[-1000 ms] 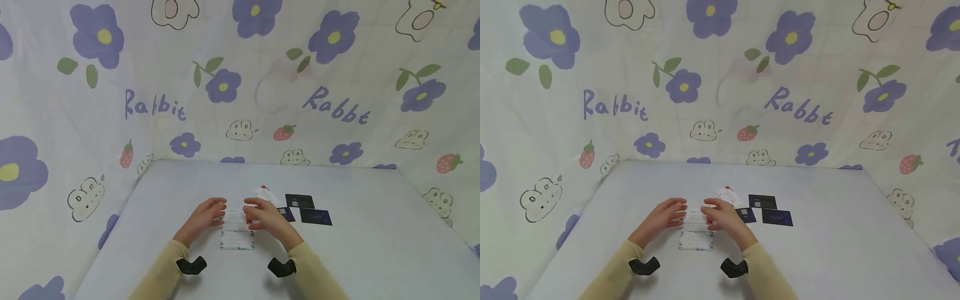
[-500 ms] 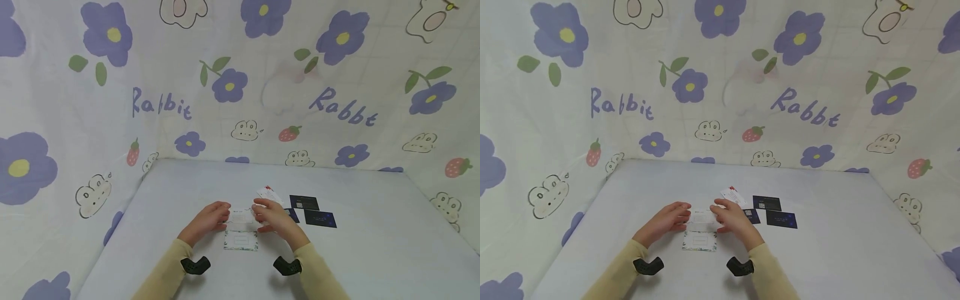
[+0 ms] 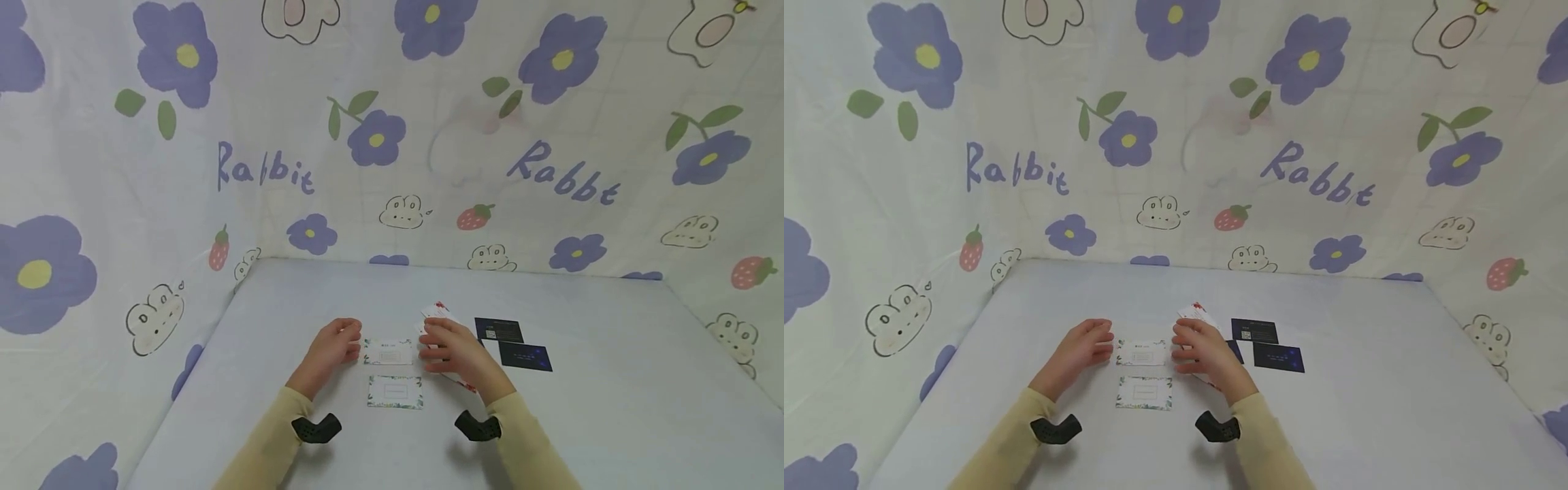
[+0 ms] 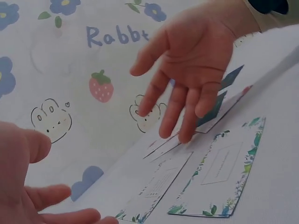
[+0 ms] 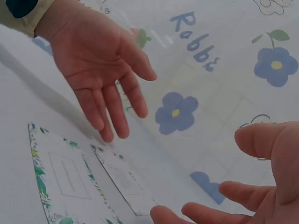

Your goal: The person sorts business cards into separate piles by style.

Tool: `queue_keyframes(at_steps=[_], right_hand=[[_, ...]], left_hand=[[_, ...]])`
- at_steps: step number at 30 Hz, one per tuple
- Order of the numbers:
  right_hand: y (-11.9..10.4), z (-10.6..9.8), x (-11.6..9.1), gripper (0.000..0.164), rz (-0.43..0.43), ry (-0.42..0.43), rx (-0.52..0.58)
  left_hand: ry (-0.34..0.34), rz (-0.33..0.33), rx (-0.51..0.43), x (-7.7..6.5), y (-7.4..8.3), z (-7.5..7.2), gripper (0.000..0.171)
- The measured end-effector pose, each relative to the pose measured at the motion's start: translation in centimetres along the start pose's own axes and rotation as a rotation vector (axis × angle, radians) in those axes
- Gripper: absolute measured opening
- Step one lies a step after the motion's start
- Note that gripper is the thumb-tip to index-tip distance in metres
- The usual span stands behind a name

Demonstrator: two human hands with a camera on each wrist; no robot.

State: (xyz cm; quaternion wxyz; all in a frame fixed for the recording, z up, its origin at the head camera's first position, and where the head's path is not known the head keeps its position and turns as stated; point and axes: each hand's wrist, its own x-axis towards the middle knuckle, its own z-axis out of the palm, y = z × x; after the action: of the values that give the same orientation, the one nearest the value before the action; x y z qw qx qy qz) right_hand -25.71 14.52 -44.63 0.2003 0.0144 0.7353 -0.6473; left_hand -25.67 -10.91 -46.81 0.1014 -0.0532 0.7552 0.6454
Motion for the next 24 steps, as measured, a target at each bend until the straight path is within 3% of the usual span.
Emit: queue_keyframes(at_steps=[2, 6, 10, 15, 18, 24], right_hand=[[0.2, -0.1, 0.1, 0.063, 0.014, -0.032, 0.079], [0.6, -0.2, 0.5, 0.062, 0.054, -0.046, 0.221], [1.0, -0.1, 0.9, 0.063, 0.066, -0.037, 0.285], [1.2, 0.1, 1.1, 0.062, 0.076, -0.029, 0.313], [1.3, 0.2, 1.1, 0.061, 0.085, -0.029, 0.315], [1.3, -0.1, 1.1, 0.064, 0.075, -0.009, 0.308]], left_hand=[[-0.007, -0.035, -0.052, 0.0, 0.0, -0.3, 0.049], [-0.081, -0.088, -0.169, -0.2, 0.2, -0.6, 0.057], [-0.117, -0.105, -0.238, -0.2, 0.3, -0.6, 0.062], [-0.097, -0.135, -0.317, -0.2, 0.1, -0.3, 0.061], [-0.095, -0.143, -0.319, -0.2, -0.1, -0.1, 0.062], [-0.076, -0.105, -0.229, -0.3, 0.1, -0.3, 0.064]])
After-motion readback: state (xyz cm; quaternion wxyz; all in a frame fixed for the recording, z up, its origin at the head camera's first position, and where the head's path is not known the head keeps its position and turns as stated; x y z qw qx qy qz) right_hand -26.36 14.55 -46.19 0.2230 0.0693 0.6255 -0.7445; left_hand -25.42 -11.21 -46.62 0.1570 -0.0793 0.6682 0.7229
